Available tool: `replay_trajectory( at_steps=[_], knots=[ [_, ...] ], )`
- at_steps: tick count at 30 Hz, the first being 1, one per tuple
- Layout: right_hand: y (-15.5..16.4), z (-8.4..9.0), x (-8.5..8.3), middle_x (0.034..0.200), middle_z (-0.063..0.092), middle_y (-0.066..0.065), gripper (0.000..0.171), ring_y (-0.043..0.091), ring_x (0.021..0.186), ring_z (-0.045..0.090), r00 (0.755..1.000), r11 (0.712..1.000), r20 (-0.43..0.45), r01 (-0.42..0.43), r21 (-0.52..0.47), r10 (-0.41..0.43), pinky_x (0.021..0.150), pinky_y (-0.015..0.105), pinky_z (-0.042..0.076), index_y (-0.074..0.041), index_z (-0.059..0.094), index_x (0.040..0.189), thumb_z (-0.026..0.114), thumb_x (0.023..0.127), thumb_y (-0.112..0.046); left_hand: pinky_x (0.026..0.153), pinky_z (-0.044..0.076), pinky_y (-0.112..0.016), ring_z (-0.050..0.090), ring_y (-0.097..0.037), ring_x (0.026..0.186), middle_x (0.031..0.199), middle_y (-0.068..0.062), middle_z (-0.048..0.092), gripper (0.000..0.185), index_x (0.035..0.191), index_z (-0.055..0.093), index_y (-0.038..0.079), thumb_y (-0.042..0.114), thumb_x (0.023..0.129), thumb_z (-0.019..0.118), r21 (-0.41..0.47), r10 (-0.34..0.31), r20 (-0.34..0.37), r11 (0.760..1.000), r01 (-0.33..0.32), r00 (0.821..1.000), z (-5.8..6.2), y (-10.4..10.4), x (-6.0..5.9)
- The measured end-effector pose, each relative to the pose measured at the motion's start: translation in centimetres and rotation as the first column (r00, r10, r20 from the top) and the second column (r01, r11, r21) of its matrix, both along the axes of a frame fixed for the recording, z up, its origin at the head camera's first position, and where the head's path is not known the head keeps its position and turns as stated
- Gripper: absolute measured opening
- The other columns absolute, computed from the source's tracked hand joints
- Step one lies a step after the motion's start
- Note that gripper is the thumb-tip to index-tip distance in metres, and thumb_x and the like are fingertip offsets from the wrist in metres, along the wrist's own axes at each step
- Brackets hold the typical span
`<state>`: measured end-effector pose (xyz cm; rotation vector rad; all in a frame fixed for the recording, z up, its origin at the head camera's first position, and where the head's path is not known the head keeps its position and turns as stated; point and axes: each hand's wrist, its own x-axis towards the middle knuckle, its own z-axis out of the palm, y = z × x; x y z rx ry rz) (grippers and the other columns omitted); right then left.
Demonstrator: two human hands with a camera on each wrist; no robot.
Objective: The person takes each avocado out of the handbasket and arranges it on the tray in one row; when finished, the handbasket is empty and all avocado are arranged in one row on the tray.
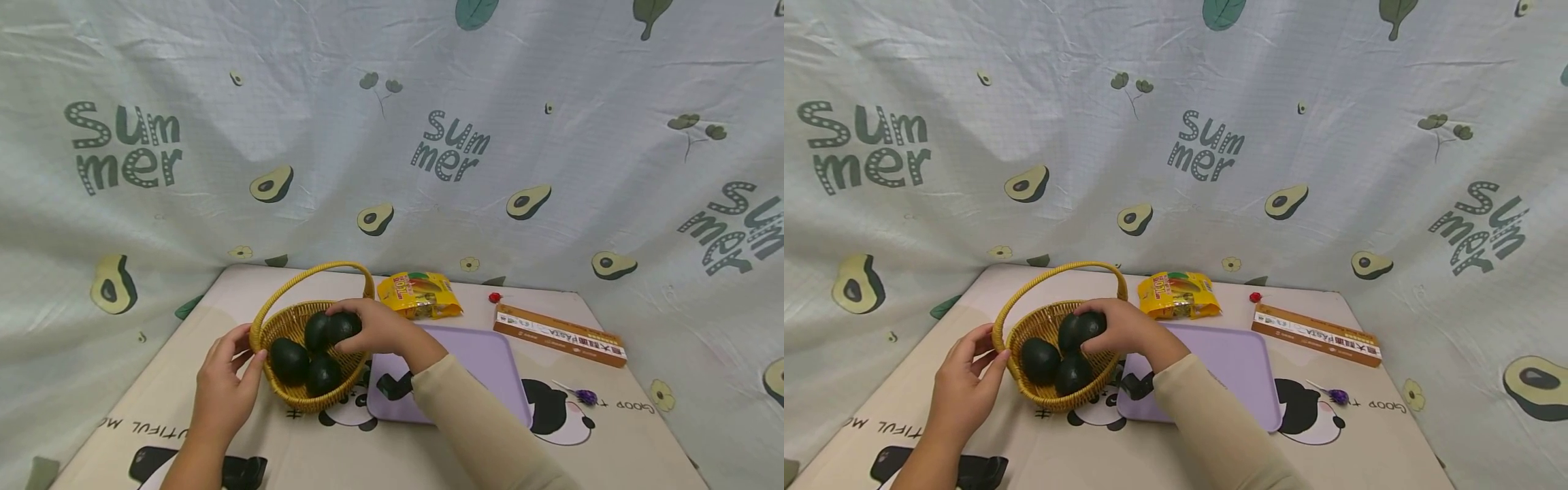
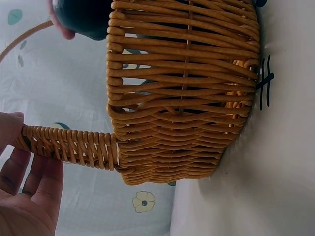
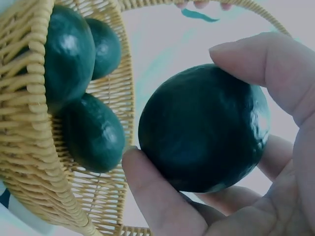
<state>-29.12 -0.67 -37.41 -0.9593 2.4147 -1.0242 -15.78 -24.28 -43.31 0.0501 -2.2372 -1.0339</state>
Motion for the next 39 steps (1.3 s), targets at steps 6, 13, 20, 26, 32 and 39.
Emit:
replay_trajectory(
  at_steps=[6, 13, 20, 26, 32, 39],
  knots=[
    [1.0, 0.0, 0.7, 0.14, 0.058, -0.001, 0.057, 0.016, 0.109, 0.062, 0.999, 0.999, -0.038, 0.004, -0.04, -0.005, 0.09, 0.029, 0.06, -0.026, 0.063, 0.133, 0.085, 0.081, -0.034, 0.096, 0.037, 0.006, 0.062, -0.029, 0.117, 0.122, -0.015, 0.059, 0.05, 0.137, 0.055, 0.0, -0.007, 0.09, 0.072, 0.0, -0.008, -0.012, 1.0, 0.008, 1.0, -0.1, -0.1, -0.1],
    [1.8, -0.2, 1.3, 0.137, 0.056, -0.003, 0.06, 0.019, 0.109, 0.061, 0.999, 0.995, 0.003, 0.038, -0.097, -0.038, 0.088, 0.032, 0.061, -0.028, 0.059, 0.133, 0.084, 0.078, -0.029, 0.095, 0.036, 0.006, 0.062, -0.028, 0.118, 0.123, -0.016, 0.059, 0.051, 0.138, 0.054, 0.0, -0.005, 0.091, 0.072, -0.01, -0.003, -0.004, 1.0, 0.003, 1.0, -0.1, -0.2, 0.0],
    [2.8, -1.3, 1.4, 0.139, 0.057, 0.001, 0.076, 0.022, 0.116, 0.059, 0.994, 0.99, 0.013, 0.108, -0.094, -0.108, 0.082, 0.03, 0.063, -0.026, 0.055, 0.147, 0.085, 0.078, -0.036, 0.095, 0.036, 0.006, 0.063, -0.028, 0.118, 0.123, -0.015, 0.059, 0.051, 0.138, 0.054, 0.0, -0.006, 0.091, 0.072, -0.012, -0.005, 0.002, 1.0, 0.005, 1.0, -0.2, -0.1, 0.1],
    [3.6, -1.9, 1.5, 0.148, 0.052, 0.004, 0.083, 0.029, 0.122, 0.057, 0.984, 0.978, 0.012, 0.176, -0.108, -0.176, 0.086, 0.038, 0.064, -0.024, 0.05, 0.151, 0.085, 0.077, -0.035, 0.095, 0.036, 0.006, 0.062, -0.029, 0.118, 0.123, -0.016, 0.059, 0.051, 0.139, 0.054, 0.0, -0.006, 0.091, 0.072, -0.01, -0.005, 0.001, 1.0, 0.005, 1.0, -0.1, 0.0, 0.1],
    [4.4, -2.8, 1.2, 0.156, 0.043, 0.005, 0.092, 0.033, 0.131, 0.052, 0.972, 0.965, 0.041, 0.236, -0.119, -0.232, 0.093, 0.045, 0.062, -0.023, 0.044, 0.156, 0.087, 0.075, -0.032, 0.096, 0.037, 0.006, 0.062, -0.028, 0.117, 0.122, -0.016, 0.059, 0.051, 0.138, 0.054, -0.001, -0.006, 0.091, 0.072, -0.007, -0.009, -0.005, 1.0, 0.009, 1.0, -0.1, 0.0, 0.1],
    [5.3, -3.8, 0.3, 0.155, 0.039, 0.009, 0.095, 0.031, 0.13, 0.052, 0.954, 0.948, 0.032, 0.301, -0.102, -0.299, 0.102, 0.05, 0.057, -0.025, 0.043, 0.156, 0.089, 0.073, -0.035, 0.096, 0.039, 0.004, 0.063, -0.029, 0.117, 0.122, -0.017, 0.059, 0.051, 0.138, 0.054, -0.001, -0.006, 0.091, 0.072, -0.008, -0.006, -0.009, 1.0, 0.006, 1.0, 0.0, -0.1, 0.0]
  ],
)
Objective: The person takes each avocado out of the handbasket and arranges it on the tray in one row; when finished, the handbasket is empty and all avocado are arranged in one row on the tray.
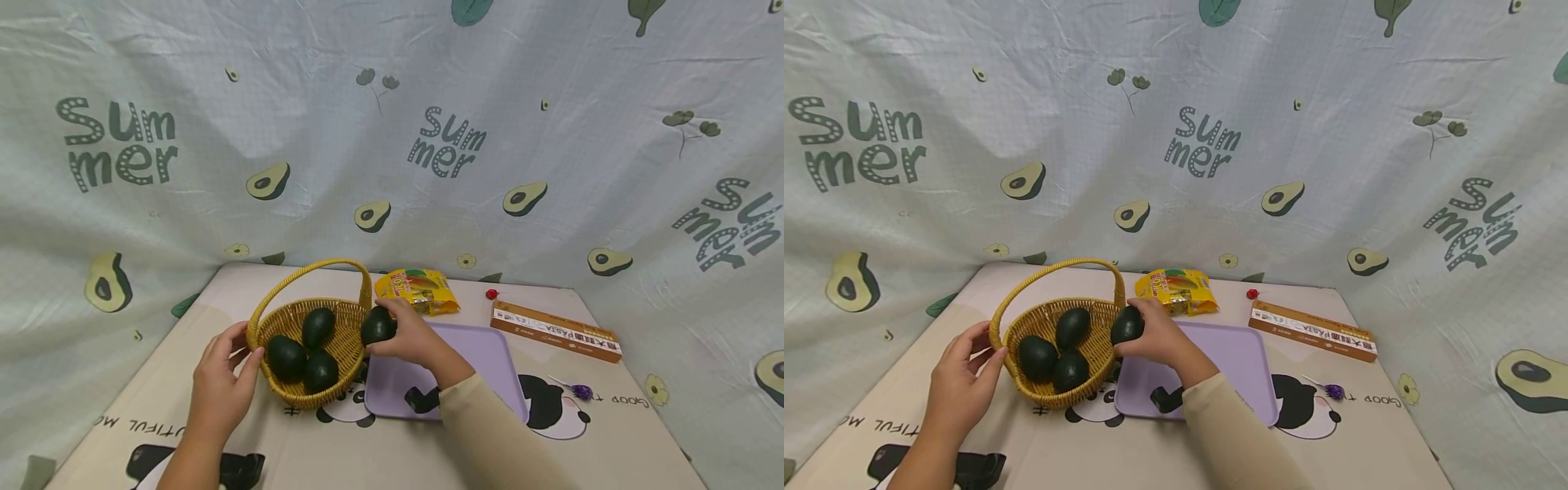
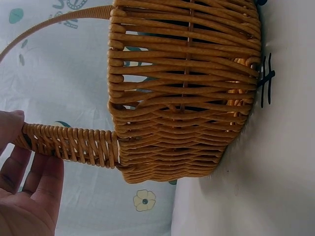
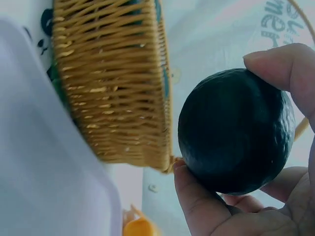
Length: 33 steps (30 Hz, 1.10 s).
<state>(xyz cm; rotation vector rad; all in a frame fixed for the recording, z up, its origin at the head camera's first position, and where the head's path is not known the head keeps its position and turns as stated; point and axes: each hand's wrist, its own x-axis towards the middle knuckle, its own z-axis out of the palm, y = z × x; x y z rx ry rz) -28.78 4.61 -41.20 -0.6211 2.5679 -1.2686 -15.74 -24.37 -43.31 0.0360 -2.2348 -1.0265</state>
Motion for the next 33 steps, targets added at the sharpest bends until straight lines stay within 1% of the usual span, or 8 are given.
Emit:
replay_trajectory(
  at_steps=[4, 9, 14, 18, 21, 26, 28, 33],
  knots=[
    [0.5, -0.7, -0.3, 0.151, 0.044, 0.011, 0.09, 0.035, 0.133, 0.051, 1.0, 1.0, 0.01, -0.005, -0.017, 0.006, 0.103, 0.05, 0.057, -0.019, 0.048, 0.152, 0.09, 0.073, -0.032, 0.096, 0.039, 0.004, 0.063, -0.029, 0.117, 0.122, -0.017, 0.059, 0.051, 0.138, 0.054, -0.001, -0.006, 0.091, 0.072, 0.001, -0.002, -0.001, 1.0, 0.002, 1.0, 0.0, 0.0, -0.1],
    [0.8, -1.5, -0.4, 0.149, 0.047, 0.013, 0.089, 0.035, 0.131, 0.051, 1.0, 1.0, 0.026, -0.002, 0.014, 0.001, 0.1, 0.048, 0.058, -0.014, 0.05, 0.15, 0.089, 0.073, -0.034, 0.096, 0.038, 0.004, 0.063, -0.029, 0.117, 0.122, -0.017, 0.059, 0.051, 0.138, 0.054, 0.0, -0.006, 0.091, 0.072, 0.006, -0.007, 0.0, 1.0, 0.007, 1.0, -0.1, -0.1, -0.1],
    [1.0, -2.2, -0.6, 0.15, 0.049, 0.01, 0.088, 0.03, 0.124, 0.054, 0.998, 1.0, 0.059, -0.01, 0.025, 0.008, 0.097, 0.047, 0.059, -0.016, 0.049, 0.151, 0.088, 0.073, -0.031, 0.097, 0.041, 0.002, 0.063, -0.029, 0.118, 0.123, -0.016, 0.059, 0.051, 0.139, 0.054, 0.0, -0.006, 0.091, 0.072, 0.007, -0.005, 0.007, 1.0, 0.005, 1.0, -0.1, -0.1, -0.2],
    [1.2, -2.8, -0.7, 0.151, 0.048, 0.011, 0.089, 0.03, 0.123, 0.054, 0.997, 0.999, 0.069, -0.019, 0.027, 0.017, 0.098, 0.048, 0.058, -0.015, 0.049, 0.151, 0.088, 0.072, -0.03, 0.098, 0.042, 0.0, 0.063, -0.028, 0.118, 0.123, -0.016, 0.06, 0.051, 0.138, 0.054, 0.0, -0.005, 0.091, 0.072, 0.004, -0.001, 0.008, 1.0, 0.001, 1.0, -0.1, -0.1, -0.1],
    [1.3, -3.2, -0.9, 0.151, 0.048, 0.012, 0.09, 0.03, 0.123, 0.053, 0.997, 1.0, 0.071, -0.014, 0.028, 0.012, 0.099, 0.049, 0.057, -0.014, 0.049, 0.152, 0.088, 0.072, -0.031, 0.097, 0.04, 0.002, 0.063, -0.029, 0.118, 0.123, -0.016, 0.059, 0.051, 0.138, 0.054, 0.0, -0.005, 0.091, 0.072, 0.004, -0.001, 0.009, 1.0, 0.001, 1.0, -0.1, -0.2, -0.2],
    [1.3, -3.8, -1.1, 0.145, 0.055, 0.011, 0.091, 0.028, 0.118, 0.056, 0.997, 0.998, 0.074, -0.017, 0.056, 0.013, 0.101, 0.048, 0.056, -0.013, 0.049, 0.152, 0.089, 0.073, -0.031, 0.095, 0.037, 0.005, 0.064, -0.03, 0.118, 0.123, -0.016, 0.059, 0.051, 0.139, 0.054, 0.0, -0.005, 0.092, 0.072, 0.008, -0.003, 0.014, 1.0, 0.003, 1.0, -0.2, -0.1, -0.2],
    [1.3, -4.1, -1.2, 0.141, 0.058, 0.01, 0.09, 0.027, 0.116, 0.057, 0.996, 0.998, 0.087, -0.023, 0.061, 0.018, 0.101, 0.048, 0.056, -0.013, 0.049, 0.152, 0.089, 0.073, -0.029, 0.095, 0.037, 0.005, 0.063, -0.03, 0.118, 0.123, -0.016, 0.059, 0.051, 0.139, 0.054, 0.0, -0.005, 0.092, 0.072, 0.007, -0.003, 0.014, 1.0, 0.003, 1.0, -0.2, -0.1, -0.2],
    [1.2, -4.8, -1.2, 0.14, 0.06, 0.012, 0.091, 0.025, 0.114, 0.058, 0.996, 0.993, 0.092, -0.028, 0.112, 0.018, 0.102, 0.048, 0.056, -0.011, 0.049, 0.151, 0.09, 0.072, -0.029, 0.096, 0.036, 0.005, 0.063, -0.029, 0.118, 0.123, -0.016, 0.059, 0.051, 0.139, 0.054, -0.001, -0.006, 0.091, 0.072, 0.005, -0.005, 0.005, 1.0, 0.005, 1.0, -0.1, -0.1, -0.2]
  ],
)
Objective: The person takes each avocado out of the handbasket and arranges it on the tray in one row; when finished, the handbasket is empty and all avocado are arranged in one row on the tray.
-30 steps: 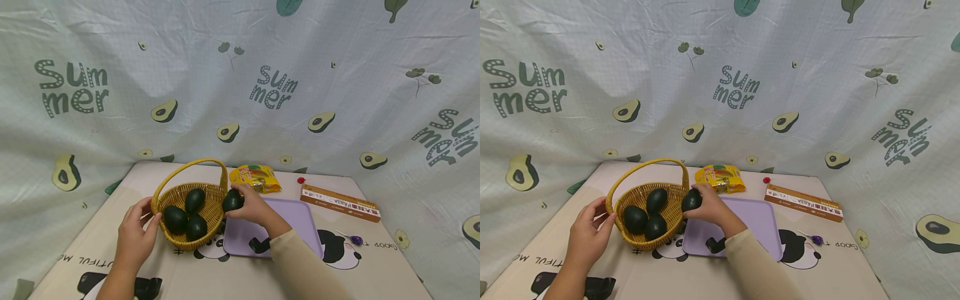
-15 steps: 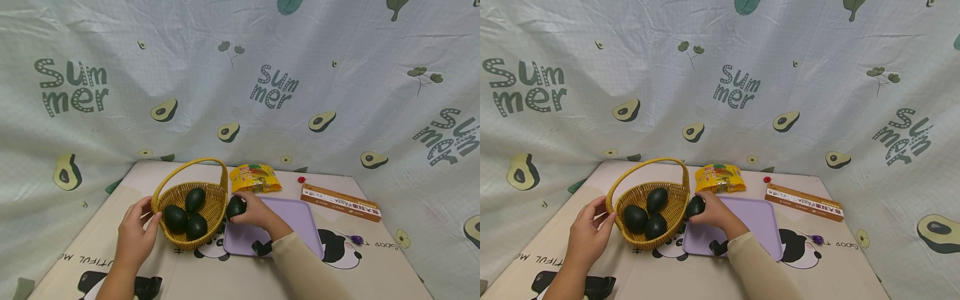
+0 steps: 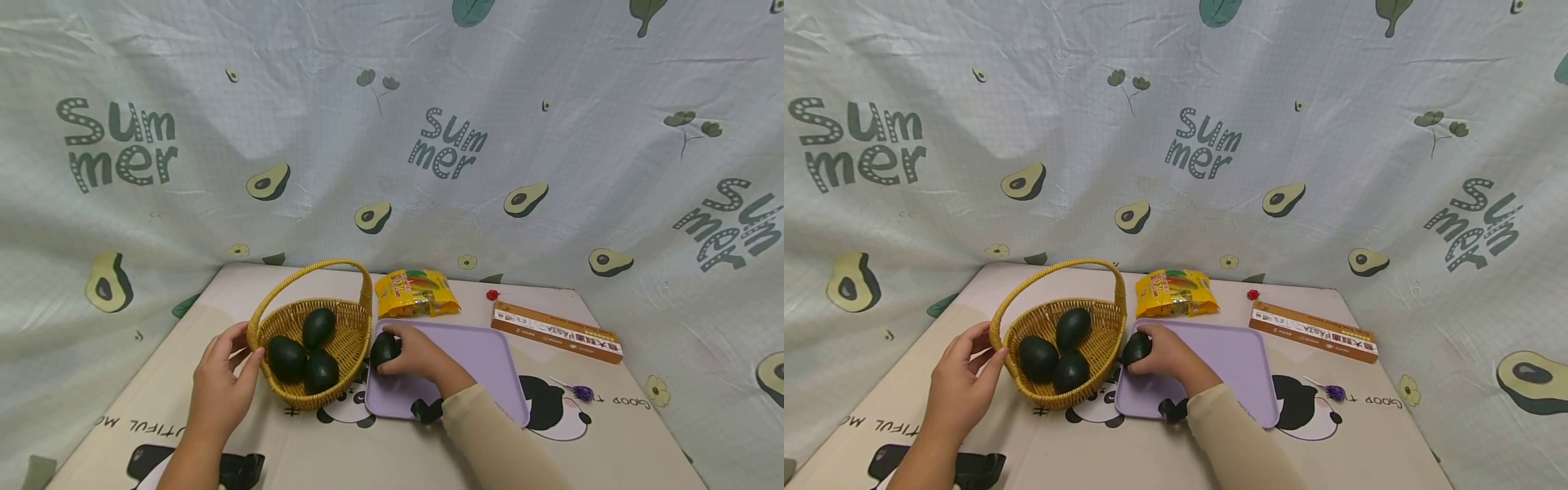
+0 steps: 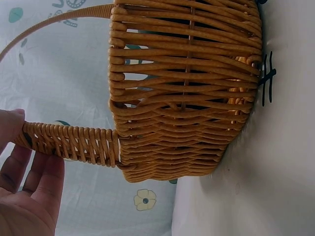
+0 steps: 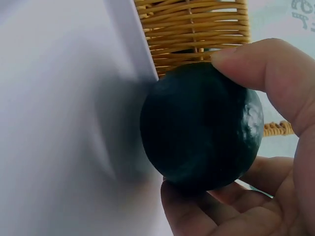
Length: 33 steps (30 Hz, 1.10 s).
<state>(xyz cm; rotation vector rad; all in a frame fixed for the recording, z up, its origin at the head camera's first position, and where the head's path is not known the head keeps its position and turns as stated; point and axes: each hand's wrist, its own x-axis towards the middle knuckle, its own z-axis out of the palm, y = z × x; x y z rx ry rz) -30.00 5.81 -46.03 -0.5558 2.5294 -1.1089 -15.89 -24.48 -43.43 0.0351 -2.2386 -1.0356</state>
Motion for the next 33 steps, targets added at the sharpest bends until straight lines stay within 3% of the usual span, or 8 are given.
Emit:
replay_trajectory(
  at_steps=[10, 19, 25, 33],
  knots=[
    [-0.2, -0.3, 0.0, 0.142, 0.06, 0.009, 0.091, 0.022, 0.113, 0.059, 0.999, 0.998, -0.012, -0.043, 0.038, 0.044, 0.102, 0.046, 0.056, -0.011, 0.048, 0.152, 0.09, 0.074, -0.031, 0.095, 0.037, 0.005, 0.063, -0.03, 0.118, 0.123, -0.016, 0.059, 0.05, 0.138, 0.054, 0.0, -0.006, 0.091, 0.072, 0.002, -0.003, 0.002, 1.0, 0.003, 1.0, 0.1, 0.1, 0.1],
    [0.2, -0.2, 0.0, 0.154, 0.051, 0.007, 0.096, 0.026, 0.133, 0.052, 0.998, 0.997, -0.01, -0.069, 0.04, 0.069, 0.118, 0.051, 0.044, -0.016, 0.045, 0.156, 0.092, 0.074, -0.034, 0.095, 0.037, 0.005, 0.064, -0.03, 0.117, 0.123, -0.016, 0.059, 0.05, 0.138, 0.054, 0.0, -0.005, 0.092, 0.072, -0.007, -0.009, -0.002, 1.0, 0.009, 1.0, 0.0, -0.1, 0.1],
    [0.9, 0.0, 0.2, 0.154, 0.05, 0.006, 0.097, 0.026, 0.131, 0.051, 0.998, 0.998, 0.009, -0.065, 0.021, 0.065, 0.117, 0.052, 0.045, -0.017, 0.043, 0.156, 0.092, 0.074, -0.034, 0.095, 0.037, 0.005, 0.063, -0.03, 0.118, 0.124, -0.017, 0.059, 0.05, 0.139, 0.054, 0.0, -0.005, 0.092, 0.071, -0.007, -0.014, 0.0, 1.0, 0.014, 1.0, 0.1, -0.1, 0.1],
    [1.5, 0.5, 0.6, 0.157, 0.047, 0.007, 0.095, 0.03, 0.139, 0.047, 0.998, 0.998, 0.002, -0.066, 0.013, 0.066, 0.12, 0.056, 0.04, -0.02, 0.043, 0.157, 0.09, 0.077, -0.035, 0.095, 0.037, 0.004, 0.064, -0.031, 0.118, 0.124, -0.016, 0.059, 0.05, 0.139, 0.053, 0.0, -0.004, 0.092, 0.071, -0.011, -0.005, 0.012, 1.0, 0.005, 1.0, 0.3, 0.0, 0.3]
  ],
)
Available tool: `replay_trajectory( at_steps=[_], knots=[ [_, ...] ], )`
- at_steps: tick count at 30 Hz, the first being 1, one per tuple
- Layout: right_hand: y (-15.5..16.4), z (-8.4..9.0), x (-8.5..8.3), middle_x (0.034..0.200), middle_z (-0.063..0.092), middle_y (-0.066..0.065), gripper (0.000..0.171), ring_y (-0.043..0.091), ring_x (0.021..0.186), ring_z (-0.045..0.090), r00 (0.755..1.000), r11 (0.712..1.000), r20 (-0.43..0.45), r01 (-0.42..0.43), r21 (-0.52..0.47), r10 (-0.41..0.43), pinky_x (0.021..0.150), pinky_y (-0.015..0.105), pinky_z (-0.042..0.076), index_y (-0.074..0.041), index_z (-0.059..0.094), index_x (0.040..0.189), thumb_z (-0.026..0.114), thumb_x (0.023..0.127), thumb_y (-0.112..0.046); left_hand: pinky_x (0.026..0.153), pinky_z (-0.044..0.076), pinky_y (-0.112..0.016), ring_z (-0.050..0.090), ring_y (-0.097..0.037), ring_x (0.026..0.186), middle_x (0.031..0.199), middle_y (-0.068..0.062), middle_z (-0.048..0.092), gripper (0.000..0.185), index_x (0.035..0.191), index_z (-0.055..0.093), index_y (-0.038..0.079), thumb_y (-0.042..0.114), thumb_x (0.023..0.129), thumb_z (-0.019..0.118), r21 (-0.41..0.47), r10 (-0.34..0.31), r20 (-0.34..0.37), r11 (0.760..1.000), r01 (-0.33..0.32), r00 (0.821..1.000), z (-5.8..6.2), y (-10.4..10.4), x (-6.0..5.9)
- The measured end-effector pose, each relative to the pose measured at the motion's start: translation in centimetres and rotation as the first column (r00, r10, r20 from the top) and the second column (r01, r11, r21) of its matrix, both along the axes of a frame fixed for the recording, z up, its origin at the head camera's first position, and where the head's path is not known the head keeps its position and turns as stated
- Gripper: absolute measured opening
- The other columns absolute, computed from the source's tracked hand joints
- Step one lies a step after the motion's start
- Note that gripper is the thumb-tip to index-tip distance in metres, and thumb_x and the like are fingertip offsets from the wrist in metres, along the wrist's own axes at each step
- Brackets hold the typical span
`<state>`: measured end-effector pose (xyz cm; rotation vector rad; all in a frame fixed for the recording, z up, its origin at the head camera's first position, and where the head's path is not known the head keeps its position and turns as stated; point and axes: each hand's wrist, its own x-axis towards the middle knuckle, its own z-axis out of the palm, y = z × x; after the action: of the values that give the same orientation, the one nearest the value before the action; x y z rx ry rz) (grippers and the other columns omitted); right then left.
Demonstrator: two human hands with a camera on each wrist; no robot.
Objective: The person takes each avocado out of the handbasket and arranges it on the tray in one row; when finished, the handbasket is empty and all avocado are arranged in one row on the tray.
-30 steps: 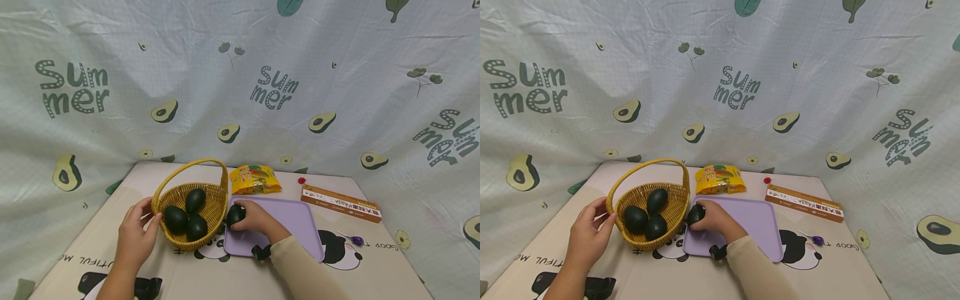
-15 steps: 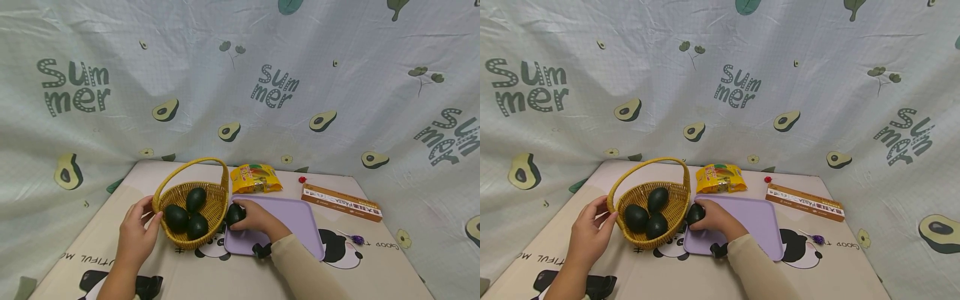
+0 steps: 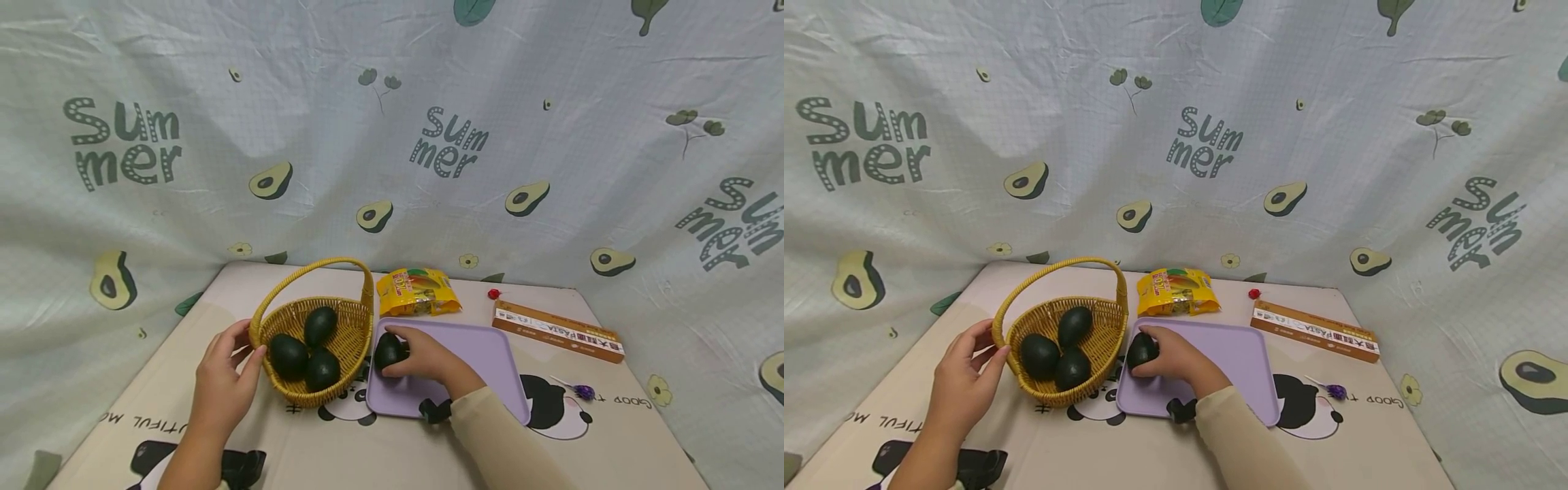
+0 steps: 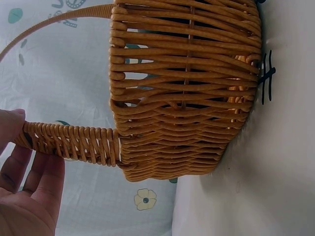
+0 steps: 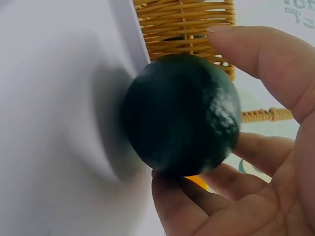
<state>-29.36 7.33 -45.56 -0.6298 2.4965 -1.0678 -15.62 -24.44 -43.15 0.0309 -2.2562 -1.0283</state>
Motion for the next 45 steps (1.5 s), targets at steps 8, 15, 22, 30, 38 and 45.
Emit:
replay_trajectory(
  at_steps=[8, 15, 22, 30, 38, 45],
  knots=[
    [0.7, 1.2, 0.4, 0.157, 0.048, 0.012, 0.09, 0.034, 0.139, 0.051, 1.0, 1.0, 0.0, 0.01, -0.005, -0.01, 0.116, 0.058, 0.044, -0.02, 0.042, 0.158, 0.086, 0.081, -0.036, 0.095, 0.037, 0.005, 0.064, -0.031, 0.118, 0.124, -0.016, 0.059, 0.05, 0.139, 0.054, 0.001, -0.004, 0.092, 0.072, 0.0, 0.0, -0.012, 1.0, 0.0, 1.0, -0.2, -0.1, -0.1],
    [1.2, 2.5, 0.9, 0.16, 0.044, 0.011, 0.084, 0.037, 0.142, 0.048, 1.0, 0.998, -0.008, 0.004, -0.067, -0.004, 0.118, 0.057, 0.042, -0.016, 0.042, 0.157, 0.084, 0.085, -0.032, 0.097, 0.04, 0.001, 0.064, -0.03, 0.118, 0.125, -0.015, 0.059, 0.051, 0.14, 0.053, 0.002, -0.003, 0.093, 0.071, -0.004, 0.002, -0.004, 1.0, -0.002, 1.0, -0.3, -0.1, -0.1],
    [1.6, 3.2, 0.9, 0.157, 0.046, 0.017, 0.082, 0.039, 0.138, 0.051, 0.999, 0.996, -0.035, -0.024, -0.088, 0.021, 0.117, 0.059, 0.043, -0.017, 0.043, 0.156, 0.083, 0.086, -0.034, 0.099, 0.047, -0.012, 0.064, -0.029, 0.119, 0.124, -0.014, 0.06, 0.05, 0.139, 0.054, 0.002, -0.003, 0.093, 0.072, -0.007, 0.007, 0.0, 1.0, -0.007, 1.0, -0.2, -0.1, -0.1],
    [1.8, 4.0, 1.2, 0.159, 0.045, 0.008, 0.076, 0.031, 0.139, 0.053, 0.999, 0.988, -0.037, -0.028, -0.154, 0.023, 0.117, 0.052, 0.045, -0.016, 0.044, 0.156, 0.079, 0.09, -0.035, 0.099, 0.049, -0.015, 0.064, -0.03, 0.119, 0.124, -0.014, 0.06, 0.05, 0.139, 0.054, 0.002, -0.003, 0.093, 0.072, -0.008, 0.008, 0.004, 1.0, -0.007, 1.0, -0.2, -0.1, -0.1],
    [1.4, 6.1, 2.0, 0.155, 0.05, 0.007, 0.067, 0.028, 0.141, 0.052, 0.992, 0.967, -0.105, -0.088, -0.24, 0.064, 0.121, 0.049, 0.04, -0.013, 0.048, 0.153, 0.076, 0.094, -0.029, 0.099, 0.049, -0.016, 0.064, -0.029, 0.118, 0.125, -0.014, 0.06, 0.05, 0.139, 0.054, 0.002, -0.003, 0.093, 0.072, -0.007, 0.012, 0.011, 1.0, -0.012, 1.0, -0.1, 0.0, 0.0],
    [0.0, 7.6, 2.5, 0.144, 0.06, 0.001, 0.061, 0.023, 0.13, 0.059, 0.975, 0.965, -0.206, -0.134, -0.226, 0.087, 0.118, 0.047, 0.046, -0.018, 0.054, 0.148, 0.077, 0.093, -0.031, 0.099, 0.047, -0.013, 0.065, -0.03, 0.117, 0.124, -0.015, 0.06, 0.049, 0.139, 0.054, 0.002, -0.002, 0.093, 0.072, -0.013, 0.017, 0.008, 1.0, -0.017, 1.0, -0.1, 0.0, 0.1]
  ],
)
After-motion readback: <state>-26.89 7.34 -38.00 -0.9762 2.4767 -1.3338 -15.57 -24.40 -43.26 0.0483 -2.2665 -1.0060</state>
